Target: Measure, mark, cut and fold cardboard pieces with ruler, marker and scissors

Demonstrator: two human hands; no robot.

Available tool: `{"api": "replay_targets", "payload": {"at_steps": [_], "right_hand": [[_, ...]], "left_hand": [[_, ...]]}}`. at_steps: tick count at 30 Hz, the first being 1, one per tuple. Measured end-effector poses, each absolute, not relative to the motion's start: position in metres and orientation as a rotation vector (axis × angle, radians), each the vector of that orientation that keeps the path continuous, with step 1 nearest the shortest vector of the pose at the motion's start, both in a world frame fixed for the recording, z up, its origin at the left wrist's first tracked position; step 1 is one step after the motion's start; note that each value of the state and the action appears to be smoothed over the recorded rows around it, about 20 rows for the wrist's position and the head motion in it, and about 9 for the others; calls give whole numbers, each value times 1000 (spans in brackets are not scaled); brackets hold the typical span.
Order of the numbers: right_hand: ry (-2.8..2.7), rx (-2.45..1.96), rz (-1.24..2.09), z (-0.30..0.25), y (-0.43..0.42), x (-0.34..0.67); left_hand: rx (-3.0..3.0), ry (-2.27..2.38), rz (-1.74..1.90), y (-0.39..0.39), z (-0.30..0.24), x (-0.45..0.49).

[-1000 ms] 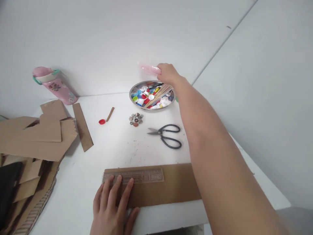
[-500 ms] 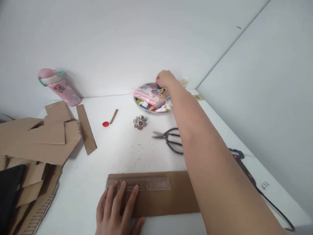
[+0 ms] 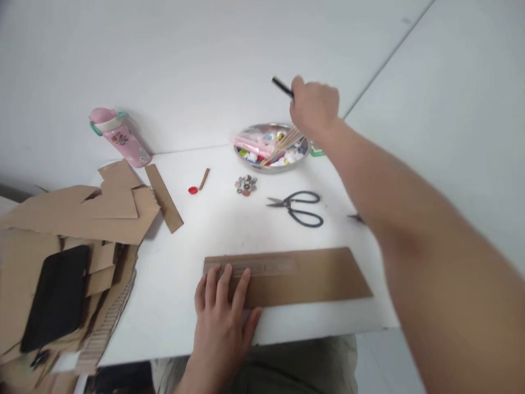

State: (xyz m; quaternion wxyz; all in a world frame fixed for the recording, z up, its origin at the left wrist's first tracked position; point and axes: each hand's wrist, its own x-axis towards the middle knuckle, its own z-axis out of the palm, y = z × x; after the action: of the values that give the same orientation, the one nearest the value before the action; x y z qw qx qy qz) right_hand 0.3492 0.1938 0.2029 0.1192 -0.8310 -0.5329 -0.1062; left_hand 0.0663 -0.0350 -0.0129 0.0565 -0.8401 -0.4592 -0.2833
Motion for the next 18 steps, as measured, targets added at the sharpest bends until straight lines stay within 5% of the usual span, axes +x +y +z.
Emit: {"api": "replay_targets", "payload": {"at_steps": [3,8,11,18], "right_hand": [[-1544,-2055,-202,191,148,331],[-1579,-1516,863,128,76,294],[-1510,-1312,1210,88,53,271],[-1331,-1268,1013,56,49,250]], "left_hand": [[-2587,-1380,-804,-34,-8,66],[-2631,-1362,-731,-30,2,64],[-2641,-1332,-697,-28,7,62],[-2645,-1332,-676,-27,9,60]]}}
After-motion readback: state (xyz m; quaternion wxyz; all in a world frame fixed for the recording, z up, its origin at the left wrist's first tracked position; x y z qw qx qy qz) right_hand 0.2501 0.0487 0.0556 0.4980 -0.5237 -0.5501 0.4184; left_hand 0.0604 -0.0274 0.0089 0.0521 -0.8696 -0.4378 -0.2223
